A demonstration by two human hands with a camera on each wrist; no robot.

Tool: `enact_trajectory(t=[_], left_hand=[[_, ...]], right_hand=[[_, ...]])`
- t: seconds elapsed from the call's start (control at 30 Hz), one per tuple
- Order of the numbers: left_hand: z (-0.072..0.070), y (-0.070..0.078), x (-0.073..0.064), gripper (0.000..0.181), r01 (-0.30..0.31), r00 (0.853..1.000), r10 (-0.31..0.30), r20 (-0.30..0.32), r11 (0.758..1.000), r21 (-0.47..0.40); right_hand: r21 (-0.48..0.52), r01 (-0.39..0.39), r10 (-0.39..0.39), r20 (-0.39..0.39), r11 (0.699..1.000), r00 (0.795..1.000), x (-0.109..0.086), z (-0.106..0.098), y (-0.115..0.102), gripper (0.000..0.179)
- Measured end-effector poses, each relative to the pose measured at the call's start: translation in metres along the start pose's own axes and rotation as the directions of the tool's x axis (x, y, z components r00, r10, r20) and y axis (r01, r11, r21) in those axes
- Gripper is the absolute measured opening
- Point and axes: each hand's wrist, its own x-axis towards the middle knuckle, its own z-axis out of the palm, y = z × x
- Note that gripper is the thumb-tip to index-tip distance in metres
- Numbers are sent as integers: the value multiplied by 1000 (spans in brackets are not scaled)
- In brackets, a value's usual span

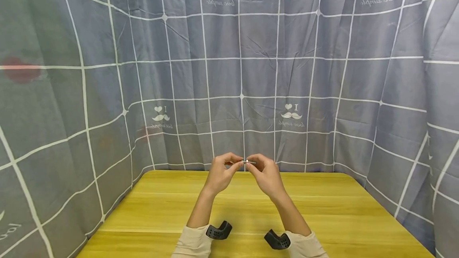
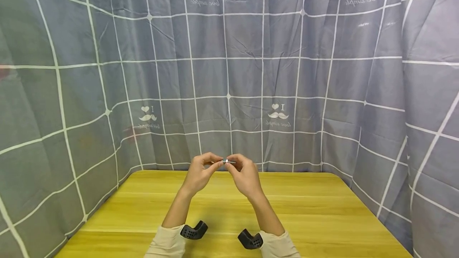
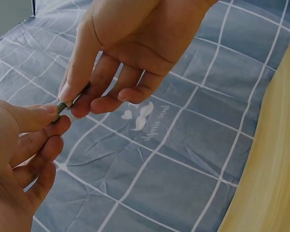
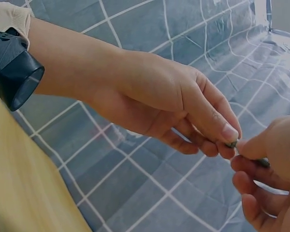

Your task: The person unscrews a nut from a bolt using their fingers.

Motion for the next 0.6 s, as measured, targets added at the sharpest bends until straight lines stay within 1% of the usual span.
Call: enact_trajectory(t=[0.1, 0.23, 0.3, 0.43, 0.5, 0.6], left_hand=[[0, 2, 0, 5, 4, 1000, -4, -8, 1000, -5], [-1, 2, 1, 5, 9, 1000, -9, -14, 1000, -2], [-2, 2, 1, 5, 13, 1000, -13, -18, 1000, -2], [-1, 2, 1, 5, 8, 1000, -8, -29, 1000, -4], [-1, 2, 1, 5, 5, 1000, -5, -29, 1000, -4], [-1, 2, 1, 5, 8, 1000, -9, -24, 1000, -9]], right_hand=[[-14, 33, -33, -18, 999, 999, 0, 0, -1, 13], [-8, 50, -50, -36, 999, 998, 2, 0, -3, 12], [10, 35, -35, -40, 999, 999, 2, 1, -4, 15], [22, -20, 21, -57, 1000, 998, 1, 2, -5, 24], [22, -45, 46, -59, 999, 997, 1, 1, -5, 25], [25, -54, 56, -48, 998, 997, 1, 1, -3, 23]])
